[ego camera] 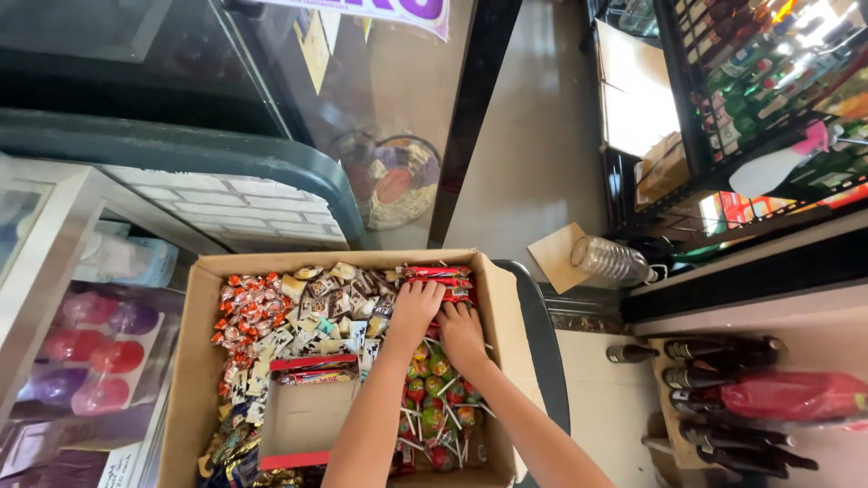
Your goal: Stocking a grocery shelf with various chocolate bars and candy by transferring them from a larger box into individual display boxes.
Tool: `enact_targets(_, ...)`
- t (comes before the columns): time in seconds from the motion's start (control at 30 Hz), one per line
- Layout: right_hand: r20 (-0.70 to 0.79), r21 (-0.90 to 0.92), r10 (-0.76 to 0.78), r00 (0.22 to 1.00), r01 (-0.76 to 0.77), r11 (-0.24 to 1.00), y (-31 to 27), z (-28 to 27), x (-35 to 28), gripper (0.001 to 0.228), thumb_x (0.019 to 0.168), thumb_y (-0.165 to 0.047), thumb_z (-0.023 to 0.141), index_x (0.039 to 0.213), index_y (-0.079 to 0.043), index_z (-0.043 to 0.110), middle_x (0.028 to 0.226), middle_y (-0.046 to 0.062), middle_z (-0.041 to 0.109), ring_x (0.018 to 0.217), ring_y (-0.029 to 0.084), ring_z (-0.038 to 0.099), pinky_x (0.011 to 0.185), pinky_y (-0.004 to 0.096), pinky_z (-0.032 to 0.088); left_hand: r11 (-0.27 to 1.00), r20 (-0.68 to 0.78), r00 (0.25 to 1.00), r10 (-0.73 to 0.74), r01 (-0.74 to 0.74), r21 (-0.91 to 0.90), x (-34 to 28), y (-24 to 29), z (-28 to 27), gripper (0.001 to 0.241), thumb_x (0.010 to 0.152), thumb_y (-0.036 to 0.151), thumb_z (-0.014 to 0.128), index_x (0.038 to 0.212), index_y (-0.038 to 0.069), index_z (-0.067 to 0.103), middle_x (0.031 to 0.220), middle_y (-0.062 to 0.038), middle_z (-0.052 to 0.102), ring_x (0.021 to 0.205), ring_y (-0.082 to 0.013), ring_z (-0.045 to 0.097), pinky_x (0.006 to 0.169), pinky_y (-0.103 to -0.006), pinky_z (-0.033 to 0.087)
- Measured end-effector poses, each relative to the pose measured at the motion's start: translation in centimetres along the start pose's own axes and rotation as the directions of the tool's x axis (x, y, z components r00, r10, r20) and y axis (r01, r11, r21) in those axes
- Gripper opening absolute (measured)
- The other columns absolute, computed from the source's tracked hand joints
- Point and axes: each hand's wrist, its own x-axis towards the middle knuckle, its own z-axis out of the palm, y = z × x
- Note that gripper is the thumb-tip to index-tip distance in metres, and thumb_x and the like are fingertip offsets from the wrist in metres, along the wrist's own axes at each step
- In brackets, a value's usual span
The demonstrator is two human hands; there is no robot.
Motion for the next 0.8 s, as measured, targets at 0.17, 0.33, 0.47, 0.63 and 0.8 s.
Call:
enact_targets(0.17, -0.006, 0.108, -0.022, 1.000, 0.022, 0.994, 0.7, 0.0, -0.9, 0.029, 0.080, -0.013, 0.071, 0.108, -0.007, 0.072, 0.105, 0.011, 0.061, 0.102, 0.031, 0.055, 0.085, 0.046, 0.044, 1.000, -0.029, 0.999, 0.021, -0.021, -0.013, 0.0, -1.0, 1.1, 0.021, 0.081, 0.014, 0.065, 0.101, 0.011, 0.062, 0.096, -0.006, 0.064, 0.089, -0.0241, 0.065, 0.078, -0.0379, 0.052)
enact_targets(0.33, -0.113, 0.295, 0.062, 0.992, -0.026, 0.955, 0.4, -3.0, -0.7, 0.025, 0.079, -0.011, 0.071, 0.103, -0.006, 0.072, 0.098, 0.012, 0.064, 0.099, 0.034, 0.058, 0.085, 0.047, 0.046, 0.996, 0.008, 0.996, 0.085, -0.085, -0.026, -0.2, -3.1, -2.5, 0.018, 0.079, 0.014, 0.065, 0.097, 0.010, 0.061, 0.095, -0.007, 0.064, 0.092, -0.0245, 0.067, 0.074, -0.0375, 0.054)
enact_targets(0.47, -0.098, 0.455, 0.091, 0.991, -0.037, 0.890, 0.2, -6.0, -0.7, 0.029, 0.077, -0.010, 0.073, 0.105, -0.003, 0.072, 0.100, 0.017, 0.068, 0.098, 0.039, 0.062, 0.089, 0.048, 0.050, 0.985, -0.006, 0.995, 0.102, -0.102, -0.142, -1.0, -5.3, -7.3, 0.023, 0.079, 0.013, 0.069, 0.101, 0.008, 0.061, 0.093, -0.008, 0.063, 0.091, -0.0254, 0.066, 0.073, -0.0391, 0.055)
enact_targets(0.63, 0.232, 0.776, 0.159, 0.960, -0.281, 0.565, -0.7, -8.6, -2.7, 0.035, 0.088, -0.014, 0.070, 0.121, -0.001, 0.069, 0.105, 0.014, 0.072, 0.097, 0.023, 0.066, 0.085, 0.036, 0.053, 0.855, 0.011, 0.990, -0.143, 0.129, -0.502, -3.7, -7.6, -15.5, 0.026, 0.078, 0.014, 0.076, 0.102, 0.008, 0.065, 0.095, -0.009, 0.068, 0.090, -0.0287, 0.068, 0.070, -0.0405, 0.055)
enact_targets(0.8, 0.395, 0.843, 0.154, 0.906, -0.424, 0.332, -4.5, -12.4, -5.2, 0.036, 0.097, -0.023, 0.069, 0.125, 0.000, 0.068, 0.100, 0.003, 0.074, 0.091, 0.006, 0.063, 0.081, 0.024, 0.053, 0.470, 0.321, 0.862, -0.393, 0.489, -0.735, -10.7, -10.9, -17.3, 0.032, 0.085, 0.020, 0.080, 0.112, 0.007, 0.070, 0.095, -0.008, 0.076, 0.083, -0.0185, 0.075, 0.074, -0.0301, 0.057)
